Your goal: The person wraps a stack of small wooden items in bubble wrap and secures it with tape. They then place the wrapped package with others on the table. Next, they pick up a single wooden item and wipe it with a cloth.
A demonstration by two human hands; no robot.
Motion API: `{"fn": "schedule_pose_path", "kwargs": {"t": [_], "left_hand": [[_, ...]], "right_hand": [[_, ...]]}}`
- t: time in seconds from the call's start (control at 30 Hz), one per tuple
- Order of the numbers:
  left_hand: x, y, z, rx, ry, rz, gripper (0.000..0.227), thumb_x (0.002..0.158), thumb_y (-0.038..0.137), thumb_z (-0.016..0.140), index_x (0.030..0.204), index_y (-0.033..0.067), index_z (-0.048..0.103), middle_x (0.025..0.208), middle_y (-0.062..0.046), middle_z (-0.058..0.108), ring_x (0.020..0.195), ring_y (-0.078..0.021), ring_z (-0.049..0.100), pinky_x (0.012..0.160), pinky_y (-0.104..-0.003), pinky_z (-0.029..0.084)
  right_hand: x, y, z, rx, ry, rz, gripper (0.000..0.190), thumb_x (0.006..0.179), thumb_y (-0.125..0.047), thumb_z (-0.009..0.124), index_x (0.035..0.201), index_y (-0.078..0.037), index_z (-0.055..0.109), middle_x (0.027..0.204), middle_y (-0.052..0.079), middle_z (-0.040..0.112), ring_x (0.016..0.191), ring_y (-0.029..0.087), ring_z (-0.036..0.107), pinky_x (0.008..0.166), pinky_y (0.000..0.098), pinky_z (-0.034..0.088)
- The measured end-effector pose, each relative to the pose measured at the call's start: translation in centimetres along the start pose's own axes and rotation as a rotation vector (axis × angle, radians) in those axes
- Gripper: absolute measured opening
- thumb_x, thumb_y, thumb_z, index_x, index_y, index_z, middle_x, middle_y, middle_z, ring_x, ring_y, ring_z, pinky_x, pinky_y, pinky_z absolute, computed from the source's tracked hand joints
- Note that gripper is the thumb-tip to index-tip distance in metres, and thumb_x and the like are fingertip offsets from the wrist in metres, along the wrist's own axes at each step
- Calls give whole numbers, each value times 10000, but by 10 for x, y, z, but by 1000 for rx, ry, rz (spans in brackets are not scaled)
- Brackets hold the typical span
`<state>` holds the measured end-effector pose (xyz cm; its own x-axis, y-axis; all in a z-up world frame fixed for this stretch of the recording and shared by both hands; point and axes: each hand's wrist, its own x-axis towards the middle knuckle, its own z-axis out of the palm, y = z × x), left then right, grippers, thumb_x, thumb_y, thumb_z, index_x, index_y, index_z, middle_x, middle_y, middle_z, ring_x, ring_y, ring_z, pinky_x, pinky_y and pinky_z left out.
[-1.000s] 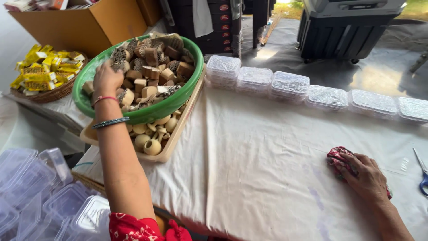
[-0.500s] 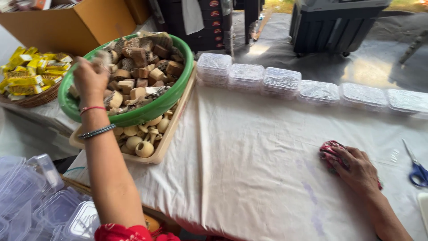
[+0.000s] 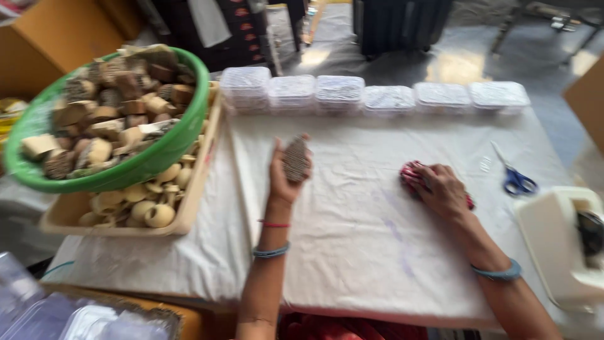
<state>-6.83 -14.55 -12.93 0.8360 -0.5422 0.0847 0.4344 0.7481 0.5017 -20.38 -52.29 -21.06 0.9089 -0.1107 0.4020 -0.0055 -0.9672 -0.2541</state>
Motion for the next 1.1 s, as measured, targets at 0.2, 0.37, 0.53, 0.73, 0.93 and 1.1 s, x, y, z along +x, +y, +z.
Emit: {"fn": "schedule_pose_path", "kwargs": {"t": [0.2,0.37,0.53,0.73,0.93,1.1], "left_hand": [[48,-168,-84,11,91,-298,595,1053,523,334,1223,48,651,792,-73,669,552,-185,599,415,-284,446],[31,-171,-70,75,130,-297,497,1124,483,333,1282,109,620,878,-57,678,644,-176,623,491,-287,468],[13,-144,-8,36,309,-297,497,1108,415,267,1356,154,609,1076,-37,760,909,-178,747,743,-388,637],[35,-183,-92,-34,-30,-90,490,1155,487,296,1286,114,585,1033,-124,713,866,-224,717,726,-362,640],[25,-168,-31,132,147,-231,503,1103,434,284,1321,109,599,1107,-55,710,925,-134,725,767,-261,645],[25,-173,-45,159,197,-141,578,1118,538,266,1310,80,563,1055,-54,696,883,-140,702,739,-293,625]], "right_hand": [[-8,-34,-19,259,221,41,422,921,-302,756,1313,-159,690,1089,124,681,953,305,679,778,432,574],[4,-99,-27,427,254,-127,390,926,-216,762,1301,-140,688,1133,129,677,978,300,694,787,402,587],[11,-146,6,492,272,-246,360,861,-153,756,1215,-119,702,1245,154,634,1061,333,661,816,412,592],[-6,-159,9,363,231,-399,266,842,-167,778,1098,-142,712,1232,121,638,1047,330,656,734,407,594],[10,-140,13,276,399,-238,269,850,-127,762,1118,-125,739,1204,130,643,993,305,682,713,408,600],[0,-137,30,314,358,-363,284,823,-126,768,1102,-116,720,1215,124,643,1021,312,690,729,392,614]]}}
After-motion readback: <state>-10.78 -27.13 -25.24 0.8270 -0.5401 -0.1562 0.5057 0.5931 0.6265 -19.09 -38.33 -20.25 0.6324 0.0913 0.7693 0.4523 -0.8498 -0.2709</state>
